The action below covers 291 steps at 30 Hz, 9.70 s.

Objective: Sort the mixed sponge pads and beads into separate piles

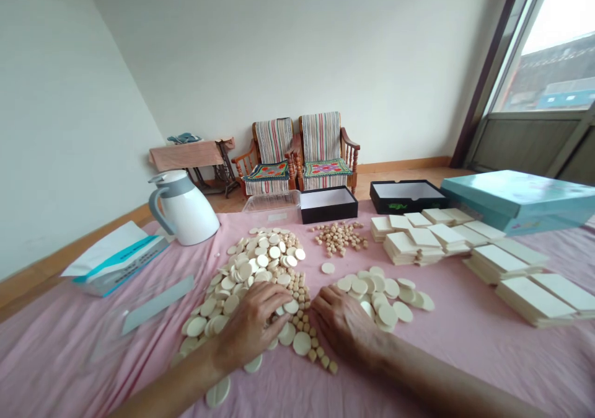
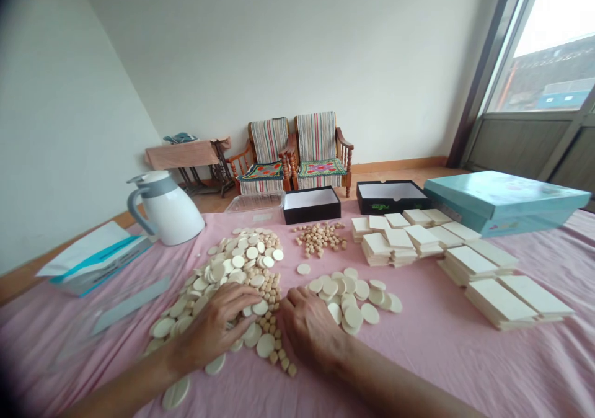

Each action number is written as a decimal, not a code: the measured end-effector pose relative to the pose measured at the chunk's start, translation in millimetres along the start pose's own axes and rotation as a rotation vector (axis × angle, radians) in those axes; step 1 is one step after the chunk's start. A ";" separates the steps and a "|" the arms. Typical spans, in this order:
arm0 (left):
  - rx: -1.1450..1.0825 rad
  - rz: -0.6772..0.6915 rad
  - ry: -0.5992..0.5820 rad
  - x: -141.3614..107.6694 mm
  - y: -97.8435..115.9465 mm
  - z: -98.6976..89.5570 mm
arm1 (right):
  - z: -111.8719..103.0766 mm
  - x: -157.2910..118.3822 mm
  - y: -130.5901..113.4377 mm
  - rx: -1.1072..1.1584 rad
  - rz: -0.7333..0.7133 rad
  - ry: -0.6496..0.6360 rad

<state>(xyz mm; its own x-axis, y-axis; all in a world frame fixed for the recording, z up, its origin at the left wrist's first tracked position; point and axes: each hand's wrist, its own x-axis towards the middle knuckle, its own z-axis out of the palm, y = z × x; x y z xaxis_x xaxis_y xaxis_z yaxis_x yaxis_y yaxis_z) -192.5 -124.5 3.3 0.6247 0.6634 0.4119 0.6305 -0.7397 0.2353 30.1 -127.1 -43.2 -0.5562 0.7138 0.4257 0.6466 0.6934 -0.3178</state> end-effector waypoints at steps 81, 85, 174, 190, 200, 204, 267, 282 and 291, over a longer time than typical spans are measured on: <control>-0.072 0.024 0.045 -16.0 -9.6 15.4 | -19.0 89.4 38.2 -0.041 0.184 -0.217; -0.080 0.032 0.043 -15.5 -9.6 15.6 | -34.1 87.9 68.1 -0.272 0.370 -0.112; -0.048 0.013 0.023 -15.0 -9.1 14.6 | -72.5 80.9 68.3 0.022 0.176 -0.505; -0.047 0.009 0.012 -15.3 -9.8 15.5 | -35.5 99.8 45.0 -0.005 0.135 -0.309; -0.041 0.015 0.001 -15.4 -9.0 14.1 | 7.0 126.6 24.8 -0.165 0.091 -0.289; -0.025 0.019 0.005 -14.9 -8.4 13.1 | -1.6 120.3 32.4 -0.120 0.131 -0.232; -0.017 0.038 0.060 -13.4 -7.2 12.2 | -17.1 146.8 81.8 -0.354 0.444 -0.117; -0.088 -0.056 0.161 -13.4 -27.5 -5.4 | 15.5 164.1 73.5 -0.261 0.487 -0.190; -0.097 -0.047 0.149 -14.2 -28.8 -1.8 | -34.8 126.0 50.9 -0.223 0.327 -0.254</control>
<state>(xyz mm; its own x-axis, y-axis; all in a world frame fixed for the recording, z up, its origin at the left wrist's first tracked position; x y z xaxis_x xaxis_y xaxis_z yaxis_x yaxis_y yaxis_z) -220.3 -112.8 -7.8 0.5157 0.6791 0.5224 0.6059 -0.7202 0.3381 11.1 -5.3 23.8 -0.3966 0.9122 0.1032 0.8902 0.4096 -0.1994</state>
